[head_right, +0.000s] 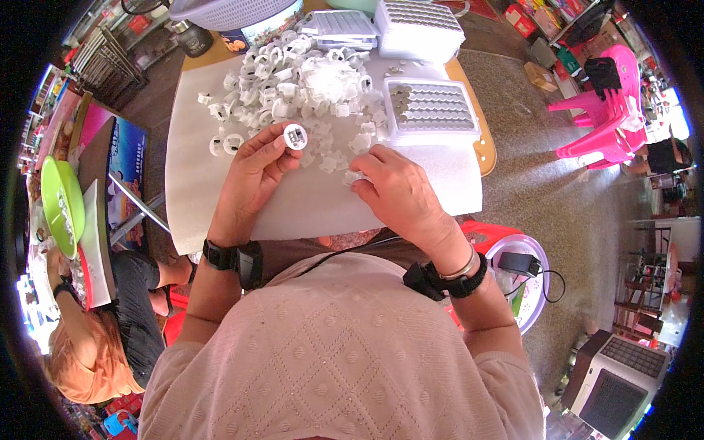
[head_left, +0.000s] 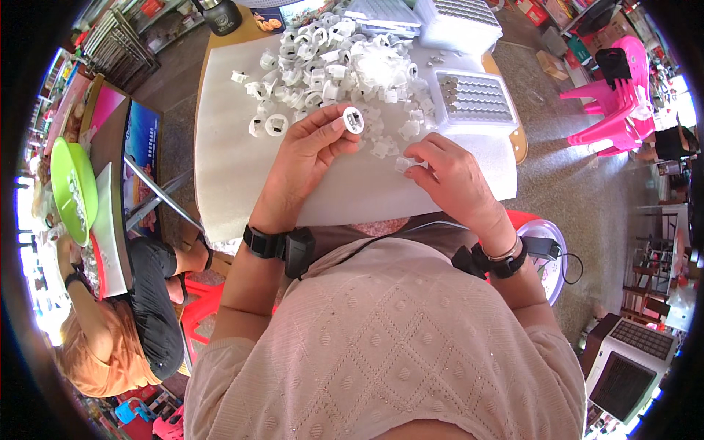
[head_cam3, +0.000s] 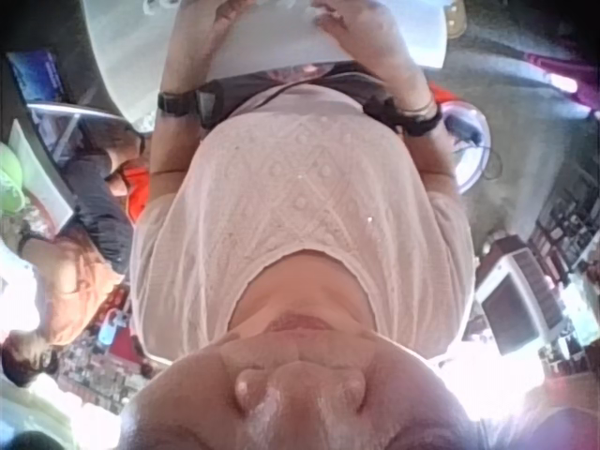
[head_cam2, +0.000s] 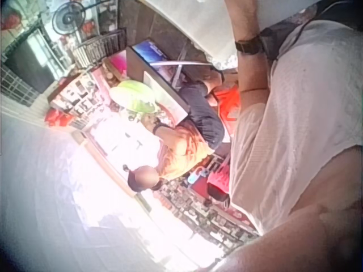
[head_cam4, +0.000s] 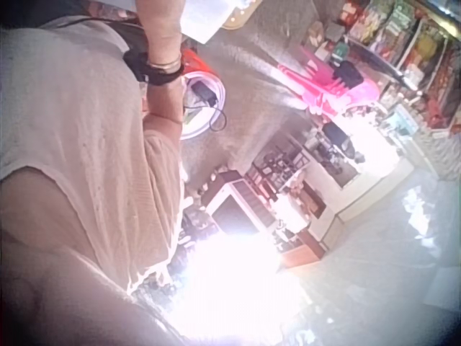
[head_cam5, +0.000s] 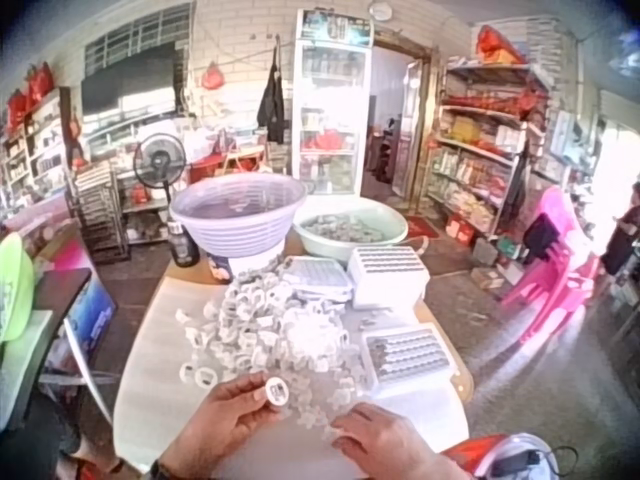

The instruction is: Manually assemble small white plastic components by inserting a inner white piece into an outer white casing.

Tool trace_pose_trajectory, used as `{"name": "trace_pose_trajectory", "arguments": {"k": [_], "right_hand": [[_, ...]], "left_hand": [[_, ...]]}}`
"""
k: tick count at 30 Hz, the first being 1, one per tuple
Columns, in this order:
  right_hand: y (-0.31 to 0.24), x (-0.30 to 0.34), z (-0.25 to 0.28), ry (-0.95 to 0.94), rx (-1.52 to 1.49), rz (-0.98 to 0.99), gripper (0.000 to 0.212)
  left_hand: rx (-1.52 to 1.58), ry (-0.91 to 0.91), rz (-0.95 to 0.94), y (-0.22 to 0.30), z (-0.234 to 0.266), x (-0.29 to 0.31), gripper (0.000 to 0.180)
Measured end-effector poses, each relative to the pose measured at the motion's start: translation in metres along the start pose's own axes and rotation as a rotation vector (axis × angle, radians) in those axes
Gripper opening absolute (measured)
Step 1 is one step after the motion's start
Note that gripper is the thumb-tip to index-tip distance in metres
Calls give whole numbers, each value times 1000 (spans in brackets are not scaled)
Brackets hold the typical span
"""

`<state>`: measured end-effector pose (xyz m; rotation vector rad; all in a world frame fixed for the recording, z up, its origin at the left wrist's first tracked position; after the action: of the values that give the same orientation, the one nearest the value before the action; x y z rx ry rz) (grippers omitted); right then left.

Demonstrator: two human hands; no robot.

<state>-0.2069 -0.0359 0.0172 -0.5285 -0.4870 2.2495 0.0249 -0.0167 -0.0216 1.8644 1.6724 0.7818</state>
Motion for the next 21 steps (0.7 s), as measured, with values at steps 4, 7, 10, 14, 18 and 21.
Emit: {"name": "trace_pose_trajectory", "arguments": {"k": [4, 7, 10, 14, 18, 21], "right_hand": [[-1, -1, -6, 54, 74, 80, 12], [0, 0, -10, 81, 108, 100, 10], [-1, 1, -11, 94, -14, 39, 7], [5, 5, -22, 181, -32, -94, 5], [8, 6, -16, 170, -83, -175, 6], [9, 5, -12, 250, -90, -133, 7]], "left_hand": [[-33, 8, -2, -1, 1, 0, 31], [-28, 18, 8, -2, 1, -1, 31], [3, 16, 10, -2, 2, 0, 30], [22, -7, 4, -2, 1, -2, 29], [-16, 14, 1, -3, 4, -1, 31], [-15, 6, 6, -2, 5, -2, 31]]}}
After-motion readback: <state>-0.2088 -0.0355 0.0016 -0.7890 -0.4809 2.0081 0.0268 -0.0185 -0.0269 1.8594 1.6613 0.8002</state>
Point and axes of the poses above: each hand's wrist, its own x-axis away from the middle knuckle, its own z-axis out of the back of the hand, y = z × x, the point moved 1 cm from there along -x, towards the middle knuckle, and after that the axes turned 7 degrees about x, right-handed, at the moved point
